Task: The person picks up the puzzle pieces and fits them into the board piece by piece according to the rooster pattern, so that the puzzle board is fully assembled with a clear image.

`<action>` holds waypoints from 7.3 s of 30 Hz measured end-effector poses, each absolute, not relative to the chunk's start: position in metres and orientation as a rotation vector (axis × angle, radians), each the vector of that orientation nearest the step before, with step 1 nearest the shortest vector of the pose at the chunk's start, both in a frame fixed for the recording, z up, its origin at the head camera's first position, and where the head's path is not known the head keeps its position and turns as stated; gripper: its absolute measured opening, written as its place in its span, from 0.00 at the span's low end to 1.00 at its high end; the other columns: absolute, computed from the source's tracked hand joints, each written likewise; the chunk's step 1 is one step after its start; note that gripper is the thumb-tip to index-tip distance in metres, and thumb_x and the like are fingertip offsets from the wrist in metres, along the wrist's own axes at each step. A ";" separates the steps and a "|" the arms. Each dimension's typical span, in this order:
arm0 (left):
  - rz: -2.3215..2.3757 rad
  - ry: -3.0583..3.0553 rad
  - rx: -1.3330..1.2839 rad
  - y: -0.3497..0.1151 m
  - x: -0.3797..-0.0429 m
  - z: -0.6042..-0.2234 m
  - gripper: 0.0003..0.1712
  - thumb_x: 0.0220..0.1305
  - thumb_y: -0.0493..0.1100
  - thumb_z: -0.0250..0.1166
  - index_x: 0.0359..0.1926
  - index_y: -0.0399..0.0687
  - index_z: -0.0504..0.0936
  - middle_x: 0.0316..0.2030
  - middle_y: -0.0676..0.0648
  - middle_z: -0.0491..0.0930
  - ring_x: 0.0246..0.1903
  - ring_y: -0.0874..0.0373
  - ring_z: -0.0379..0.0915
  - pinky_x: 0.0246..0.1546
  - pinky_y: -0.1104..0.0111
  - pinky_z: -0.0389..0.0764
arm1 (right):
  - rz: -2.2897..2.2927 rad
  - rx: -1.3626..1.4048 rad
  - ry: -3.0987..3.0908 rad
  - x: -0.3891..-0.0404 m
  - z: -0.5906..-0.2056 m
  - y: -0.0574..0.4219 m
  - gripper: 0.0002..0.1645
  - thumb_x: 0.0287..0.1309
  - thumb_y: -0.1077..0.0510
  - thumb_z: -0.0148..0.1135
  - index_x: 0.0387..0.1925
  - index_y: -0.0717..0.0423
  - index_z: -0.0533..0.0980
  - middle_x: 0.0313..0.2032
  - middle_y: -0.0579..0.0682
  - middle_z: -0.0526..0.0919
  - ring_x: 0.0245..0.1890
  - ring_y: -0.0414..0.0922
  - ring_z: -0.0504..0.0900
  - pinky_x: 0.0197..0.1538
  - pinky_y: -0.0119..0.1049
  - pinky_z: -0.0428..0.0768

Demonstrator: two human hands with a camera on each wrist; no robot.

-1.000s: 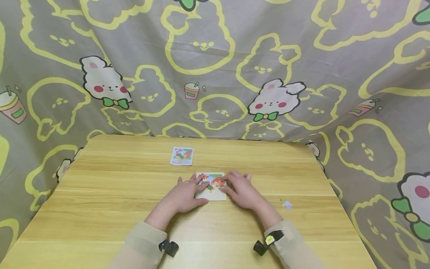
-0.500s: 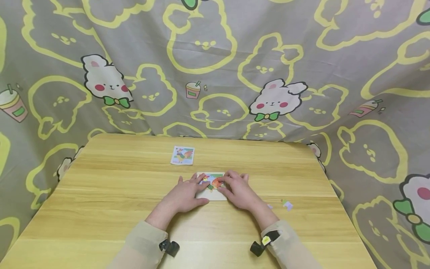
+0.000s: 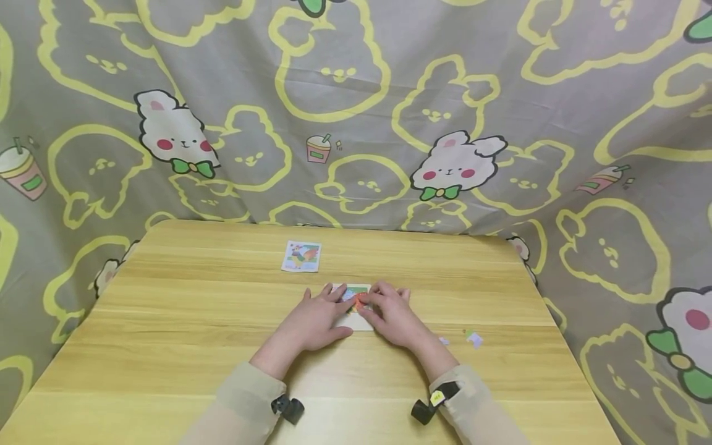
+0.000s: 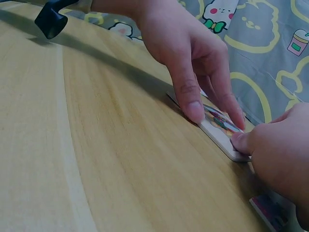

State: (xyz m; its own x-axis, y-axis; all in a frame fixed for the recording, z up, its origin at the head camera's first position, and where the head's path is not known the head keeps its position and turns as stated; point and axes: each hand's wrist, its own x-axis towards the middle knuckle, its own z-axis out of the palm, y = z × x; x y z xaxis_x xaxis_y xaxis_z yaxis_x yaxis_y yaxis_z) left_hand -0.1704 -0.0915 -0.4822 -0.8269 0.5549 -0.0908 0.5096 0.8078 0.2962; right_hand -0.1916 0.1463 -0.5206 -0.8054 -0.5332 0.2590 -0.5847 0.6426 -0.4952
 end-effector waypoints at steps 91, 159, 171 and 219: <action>0.625 2.712 0.739 -0.136 -0.173 -0.484 0.42 0.71 0.61 0.69 0.79 0.49 0.70 0.81 0.42 0.58 0.79 0.37 0.49 0.72 0.28 0.46 | 0.993 0.734 -2.924 -0.141 -0.504 0.219 0.27 0.59 0.38 0.78 0.53 0.48 0.84 0.48 0.37 0.81 0.54 0.42 0.80 0.56 0.48 0.55; 0.637 2.736 0.734 -0.136 -0.173 -0.488 0.42 0.71 0.62 0.69 0.78 0.51 0.71 0.80 0.44 0.59 0.79 0.38 0.50 0.72 0.28 0.47 | 0.850 0.863 -2.714 -0.150 -0.507 0.136 0.22 0.68 0.53 0.72 0.60 0.56 0.83 0.50 0.44 0.85 0.51 0.43 0.83 0.58 0.51 0.60; 0.633 2.741 0.728 -0.136 -0.173 -0.489 0.41 0.70 0.62 0.69 0.78 0.51 0.72 0.80 0.45 0.59 0.79 0.39 0.50 0.72 0.28 0.47 | 0.792 0.861 -2.761 -0.153 -0.513 0.106 0.22 0.70 0.48 0.70 0.58 0.55 0.83 0.51 0.45 0.85 0.54 0.45 0.82 0.57 0.52 0.60; 0.527 2.762 0.858 -0.129 -0.165 -0.483 0.31 0.76 0.55 0.65 0.73 0.47 0.77 0.76 0.47 0.66 0.74 0.35 0.61 0.68 0.28 0.58 | 0.871 0.893 -2.705 -0.162 -0.519 0.097 0.20 0.66 0.46 0.73 0.51 0.55 0.86 0.44 0.44 0.80 0.46 0.42 0.76 0.49 0.47 0.58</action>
State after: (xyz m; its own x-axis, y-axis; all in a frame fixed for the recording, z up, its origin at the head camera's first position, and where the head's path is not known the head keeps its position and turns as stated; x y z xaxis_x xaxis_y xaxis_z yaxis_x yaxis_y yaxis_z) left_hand -0.1654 -0.1288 -0.4827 -0.8111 0.5786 -0.0851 0.5066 0.7679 0.3920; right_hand -0.1617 0.0974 -0.5192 -0.8083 -0.4935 0.3210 -0.5881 0.6516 -0.4792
